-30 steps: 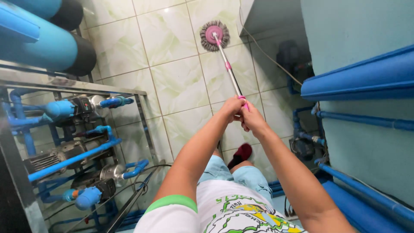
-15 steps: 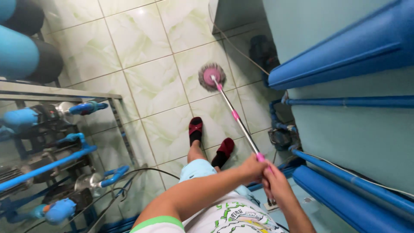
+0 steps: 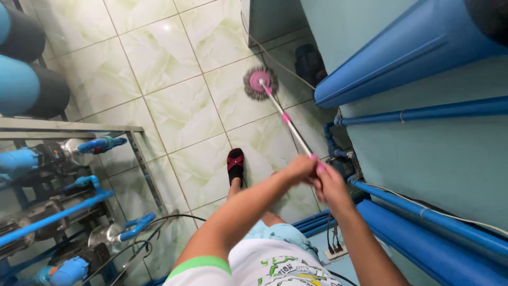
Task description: Mop the tiled floor in a water production facility.
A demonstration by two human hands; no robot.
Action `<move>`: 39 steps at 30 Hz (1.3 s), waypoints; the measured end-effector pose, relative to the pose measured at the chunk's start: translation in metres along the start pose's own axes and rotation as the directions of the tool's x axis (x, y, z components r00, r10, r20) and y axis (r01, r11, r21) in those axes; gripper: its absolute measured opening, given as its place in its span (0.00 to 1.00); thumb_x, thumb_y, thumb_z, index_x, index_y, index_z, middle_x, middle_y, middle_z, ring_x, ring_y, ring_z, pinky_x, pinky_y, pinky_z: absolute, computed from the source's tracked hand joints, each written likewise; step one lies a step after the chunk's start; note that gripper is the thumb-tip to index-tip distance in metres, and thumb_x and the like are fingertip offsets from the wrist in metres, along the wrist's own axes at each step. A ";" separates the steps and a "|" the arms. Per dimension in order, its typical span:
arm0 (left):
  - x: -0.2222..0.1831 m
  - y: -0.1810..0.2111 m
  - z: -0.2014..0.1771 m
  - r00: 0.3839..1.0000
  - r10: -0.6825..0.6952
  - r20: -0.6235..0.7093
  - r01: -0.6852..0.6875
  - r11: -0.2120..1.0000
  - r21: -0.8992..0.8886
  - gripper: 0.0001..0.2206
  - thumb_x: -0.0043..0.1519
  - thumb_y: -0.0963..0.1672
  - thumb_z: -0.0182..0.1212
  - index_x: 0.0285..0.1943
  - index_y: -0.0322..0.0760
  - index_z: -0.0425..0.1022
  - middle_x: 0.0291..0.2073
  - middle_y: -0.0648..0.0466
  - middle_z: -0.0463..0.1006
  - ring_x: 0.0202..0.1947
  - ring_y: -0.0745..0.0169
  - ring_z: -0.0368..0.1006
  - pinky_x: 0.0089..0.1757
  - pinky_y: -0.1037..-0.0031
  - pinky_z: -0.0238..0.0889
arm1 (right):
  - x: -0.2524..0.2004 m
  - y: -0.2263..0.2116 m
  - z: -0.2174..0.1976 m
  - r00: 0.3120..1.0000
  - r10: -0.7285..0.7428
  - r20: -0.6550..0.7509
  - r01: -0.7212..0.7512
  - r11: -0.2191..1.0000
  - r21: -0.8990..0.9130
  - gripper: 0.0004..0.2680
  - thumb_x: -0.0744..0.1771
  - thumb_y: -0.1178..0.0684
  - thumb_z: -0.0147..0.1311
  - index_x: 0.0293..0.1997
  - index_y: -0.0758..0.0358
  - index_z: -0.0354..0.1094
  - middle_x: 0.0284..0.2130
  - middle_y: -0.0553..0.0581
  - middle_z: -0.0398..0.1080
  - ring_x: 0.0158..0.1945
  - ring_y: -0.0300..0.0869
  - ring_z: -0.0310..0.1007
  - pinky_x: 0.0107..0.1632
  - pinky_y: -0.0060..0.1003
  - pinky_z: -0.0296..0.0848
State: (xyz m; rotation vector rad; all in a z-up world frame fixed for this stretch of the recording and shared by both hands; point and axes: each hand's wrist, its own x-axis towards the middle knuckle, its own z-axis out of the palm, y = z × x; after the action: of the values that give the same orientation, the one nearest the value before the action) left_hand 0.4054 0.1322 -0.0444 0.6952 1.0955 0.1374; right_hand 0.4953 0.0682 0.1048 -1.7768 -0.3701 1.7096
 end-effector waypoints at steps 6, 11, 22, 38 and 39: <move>0.070 0.056 -0.054 0.993 -0.107 -0.050 0.095 0.975 -0.201 0.22 0.70 0.51 0.48 0.39 0.25 0.74 0.23 0.38 0.78 0.18 0.41 0.75 0.25 0.53 0.74 | 0.085 -0.031 0.034 0.986 -0.110 0.125 0.095 0.989 0.115 0.11 0.73 0.43 0.44 0.56 0.54 0.66 0.18 0.43 0.58 0.14 0.31 0.52 0.16 0.29 0.50; 0.072 -0.010 -0.054 0.995 0.008 -0.103 -0.021 0.992 -0.127 0.21 0.70 0.51 0.48 0.40 0.26 0.75 0.25 0.39 0.78 0.21 0.43 0.76 0.24 0.54 0.73 | 0.067 0.001 0.029 0.996 -0.089 0.011 0.089 0.980 -0.176 0.13 0.71 0.46 0.44 0.65 0.44 0.63 0.16 0.45 0.59 0.14 0.33 0.54 0.16 0.30 0.52; -0.108 -0.041 0.038 0.952 -0.206 0.225 0.268 0.917 -0.294 0.14 0.70 0.48 0.50 0.52 0.31 0.73 0.39 0.44 0.81 0.33 0.49 0.82 0.36 0.61 0.80 | -0.097 0.020 -0.024 0.955 0.243 0.169 -0.222 0.966 -0.136 0.20 0.70 0.52 0.46 0.72 0.41 0.56 0.16 0.47 0.56 0.12 0.32 0.46 0.14 0.30 0.46; 0.002 0.116 -0.215 0.987 -0.108 -0.121 0.059 0.935 -0.351 0.14 0.68 0.48 0.47 0.53 0.34 0.70 0.34 0.42 0.79 0.26 0.44 0.78 0.28 0.55 0.76 | 0.117 -0.131 0.195 0.948 0.205 0.245 -0.148 0.961 -0.233 0.17 0.71 0.47 0.41 0.72 0.39 0.54 0.17 0.45 0.55 0.13 0.31 0.46 0.16 0.30 0.46; 0.006 0.126 -0.234 0.984 -0.104 -0.147 0.048 0.938 -0.342 0.15 0.68 0.48 0.47 0.54 0.34 0.69 0.33 0.41 0.79 0.25 0.43 0.77 0.27 0.54 0.75 | 0.128 -0.140 0.215 0.943 0.224 0.247 -0.166 0.957 -0.236 0.16 0.72 0.46 0.40 0.71 0.40 0.55 0.17 0.44 0.56 0.14 0.31 0.47 0.16 0.29 0.46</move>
State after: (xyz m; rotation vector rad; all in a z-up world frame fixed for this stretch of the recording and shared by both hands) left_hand 0.2375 0.3380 -0.0394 0.3361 1.2170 0.3131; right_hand 0.3337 0.3045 0.1005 -1.7773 -0.5255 2.1362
